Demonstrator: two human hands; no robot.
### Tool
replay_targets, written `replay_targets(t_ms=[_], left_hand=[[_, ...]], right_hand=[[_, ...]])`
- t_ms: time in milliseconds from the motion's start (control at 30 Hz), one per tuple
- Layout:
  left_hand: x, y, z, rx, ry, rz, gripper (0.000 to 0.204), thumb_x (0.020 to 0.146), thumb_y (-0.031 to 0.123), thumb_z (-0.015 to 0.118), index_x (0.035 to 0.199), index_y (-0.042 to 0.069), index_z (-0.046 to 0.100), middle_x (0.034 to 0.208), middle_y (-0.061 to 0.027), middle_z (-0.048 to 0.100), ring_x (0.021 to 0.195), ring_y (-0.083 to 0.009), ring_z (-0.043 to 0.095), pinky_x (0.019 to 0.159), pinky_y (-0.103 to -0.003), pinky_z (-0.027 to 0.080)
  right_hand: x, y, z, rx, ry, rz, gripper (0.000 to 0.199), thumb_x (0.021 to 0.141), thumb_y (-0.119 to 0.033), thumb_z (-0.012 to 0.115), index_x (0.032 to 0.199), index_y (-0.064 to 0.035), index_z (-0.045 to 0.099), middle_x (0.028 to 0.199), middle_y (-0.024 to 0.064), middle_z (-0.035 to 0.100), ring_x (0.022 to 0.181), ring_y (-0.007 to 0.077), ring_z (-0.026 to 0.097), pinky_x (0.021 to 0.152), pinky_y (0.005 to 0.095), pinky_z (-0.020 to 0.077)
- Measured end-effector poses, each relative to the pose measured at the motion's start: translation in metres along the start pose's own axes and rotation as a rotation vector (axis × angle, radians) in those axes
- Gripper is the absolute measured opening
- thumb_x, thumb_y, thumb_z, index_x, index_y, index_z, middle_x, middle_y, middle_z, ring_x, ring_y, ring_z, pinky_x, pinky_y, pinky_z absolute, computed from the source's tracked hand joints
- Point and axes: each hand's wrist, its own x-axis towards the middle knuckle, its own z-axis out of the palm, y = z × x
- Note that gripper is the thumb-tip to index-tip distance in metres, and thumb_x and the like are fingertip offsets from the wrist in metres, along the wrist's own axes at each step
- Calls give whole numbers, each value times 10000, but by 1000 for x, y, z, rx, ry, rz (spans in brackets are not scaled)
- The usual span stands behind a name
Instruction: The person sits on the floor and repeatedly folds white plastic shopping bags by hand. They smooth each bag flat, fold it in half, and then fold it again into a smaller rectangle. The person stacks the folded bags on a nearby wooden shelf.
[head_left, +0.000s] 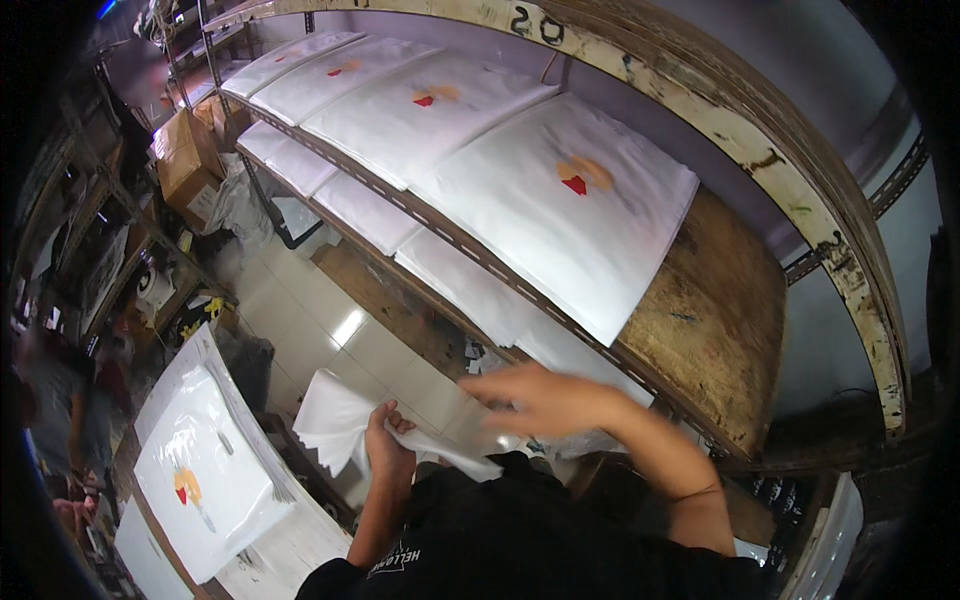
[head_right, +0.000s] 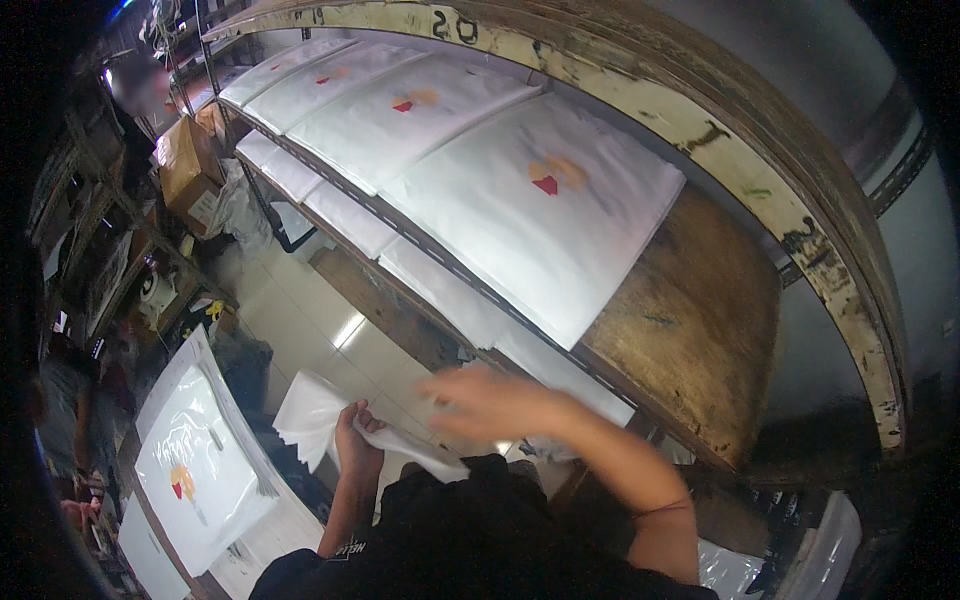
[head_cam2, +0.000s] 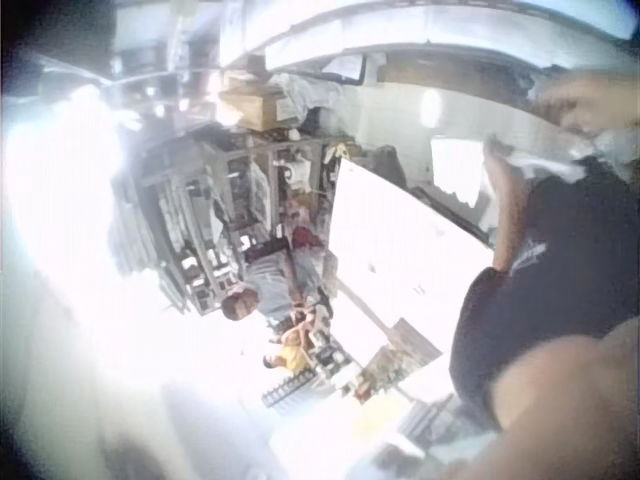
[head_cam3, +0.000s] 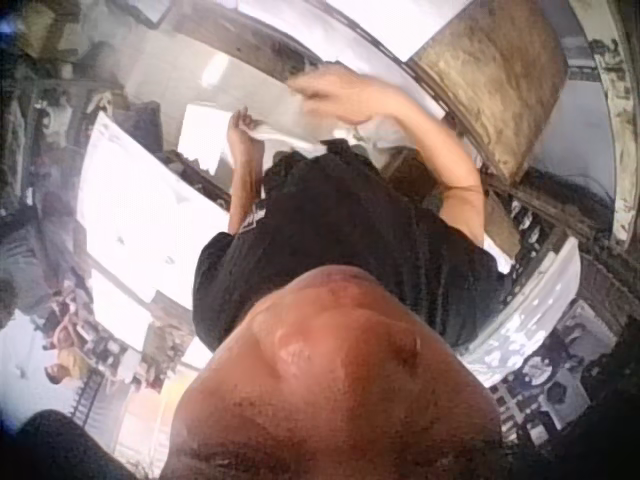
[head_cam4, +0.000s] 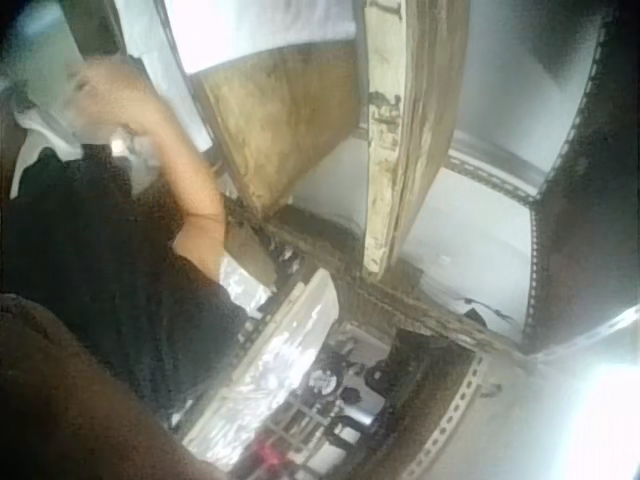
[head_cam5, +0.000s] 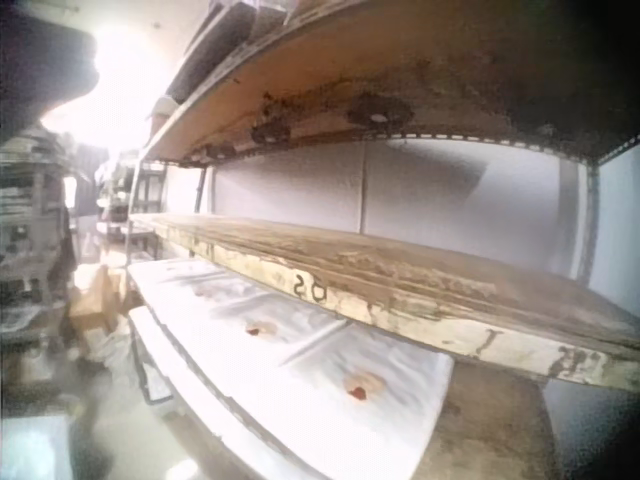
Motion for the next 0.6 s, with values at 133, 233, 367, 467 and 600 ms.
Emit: replay_targets(t_ms=[133, 233, 367, 467, 600], left_hand=[[29, 22, -24, 11, 150, -7, 172, 815, 128, 626, 922, 21, 545, 661, -9, 411, 549, -143, 400, 616, -328, 420], [44, 27, -42, -49, 155, -24, 148, 814, 82, 600, 920, 6, 530, 661, -25, 427, 555, -161, 437, 587, -336, 437], [48, 23, -69, 72, 277, 42, 156, 838, 108, 612, 914, -6, 537, 700, -49, 487, 579, -180, 487, 570, -343, 444], [52, 6, -57, 209, 296, 8, 200, 858, 150, 633, 940, -15, 556, 753, -72, 533, 625, -190, 529, 583, -343, 443], [42, 8, -52, 378, 379, 86, 254, 853, 156, 614, 1026, -30, 613, 724, -56, 549, 608, -174, 515, 559, -334, 420]], right_hand=[[6, 17, -106, -105, 364, 12, 401, 928, -187, 633, 1287, -23, 563, 1111, 107, 681, 946, 192, 657, 863, 346, 521], [13, 74, -194, 11, 587, 101, 344, 952, -159, 601, 1264, -18, 567, 1113, 98, 662, 941, 163, 662, 828, 313, 537], [35, 166, -300, -91, 787, 315, 406, 921, -218, 636, 1265, -13, 570, 1176, 117, 661, 996, 190, 662, 858, 322, 532], [1, 309, -421, -622, 840, 386, 488, 892, -167, 626, 1335, 7, 524, 1316, 161, 576, 1215, 273, 550, 1017, 372, 432], [15, 379, -466, -552, 812, 739, 688, 873, -171, 610, 1490, -24, 343, 1477, 226, 422, 1363, 348, 417, 1119, 400, 339]])
